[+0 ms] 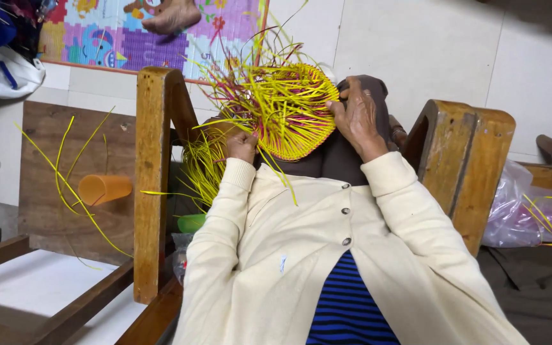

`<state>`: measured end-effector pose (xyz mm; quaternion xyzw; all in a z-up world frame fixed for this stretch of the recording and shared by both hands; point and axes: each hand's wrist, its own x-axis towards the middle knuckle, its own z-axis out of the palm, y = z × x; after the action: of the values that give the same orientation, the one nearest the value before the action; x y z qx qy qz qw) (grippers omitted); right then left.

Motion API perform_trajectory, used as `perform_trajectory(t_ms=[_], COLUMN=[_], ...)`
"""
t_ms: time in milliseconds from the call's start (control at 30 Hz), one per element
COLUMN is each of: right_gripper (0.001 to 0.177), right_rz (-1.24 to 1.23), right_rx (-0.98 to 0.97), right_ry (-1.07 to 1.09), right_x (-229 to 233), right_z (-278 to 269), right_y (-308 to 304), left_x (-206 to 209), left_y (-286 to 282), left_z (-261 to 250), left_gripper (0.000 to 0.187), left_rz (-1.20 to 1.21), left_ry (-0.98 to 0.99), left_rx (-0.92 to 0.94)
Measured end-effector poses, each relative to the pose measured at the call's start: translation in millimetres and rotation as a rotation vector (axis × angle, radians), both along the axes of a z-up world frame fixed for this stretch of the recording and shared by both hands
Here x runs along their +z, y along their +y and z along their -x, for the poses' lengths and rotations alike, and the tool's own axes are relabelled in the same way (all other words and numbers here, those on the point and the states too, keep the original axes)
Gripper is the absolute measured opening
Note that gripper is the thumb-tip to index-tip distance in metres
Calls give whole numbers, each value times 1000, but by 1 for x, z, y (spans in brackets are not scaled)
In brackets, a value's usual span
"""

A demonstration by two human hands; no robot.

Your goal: A person is weaving colorful plastic fibers into a circular pattern, likely creating a basket or decorative item.

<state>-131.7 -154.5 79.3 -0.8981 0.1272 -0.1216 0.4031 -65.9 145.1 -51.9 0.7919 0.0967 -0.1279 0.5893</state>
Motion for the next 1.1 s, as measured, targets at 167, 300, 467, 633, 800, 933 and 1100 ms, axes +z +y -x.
perform_trajectory(t_ms=[167, 300, 467, 633, 800, 933, 1100], right_gripper=[53, 42, 36, 42, 30, 40, 47], right_rz=[-253, -648, -822, -768, -1410, -1422, -1433], right_rx=[-114, -209, -337, -365, -63, 156, 123], right_ry=[18, 82, 40, 65, -22, -113, -247], right_x=[-19, -18, -14, -2, 46, 7, 44], right_z=[-14, -23, -22, -17, -3, 10, 35], right_y=[-14, -13, -16, -14, -2, -47, -63], left_x=[-19, -9, -23, 4, 38, 120, 118], left_y=[9, 6, 12, 15, 38, -14, -47], left_z=[-5, -9, -23, -27, -34, -2, 3], left_gripper=[15, 19, 15, 6, 11, 23, 8], left_rz=[-132, 49, 203, 278, 186, 344, 423], left_ry=[-3, -36, -116, -179, -424, -473, -441], left_rx=[-29, -5, 13, 7, -153, -167, -155])
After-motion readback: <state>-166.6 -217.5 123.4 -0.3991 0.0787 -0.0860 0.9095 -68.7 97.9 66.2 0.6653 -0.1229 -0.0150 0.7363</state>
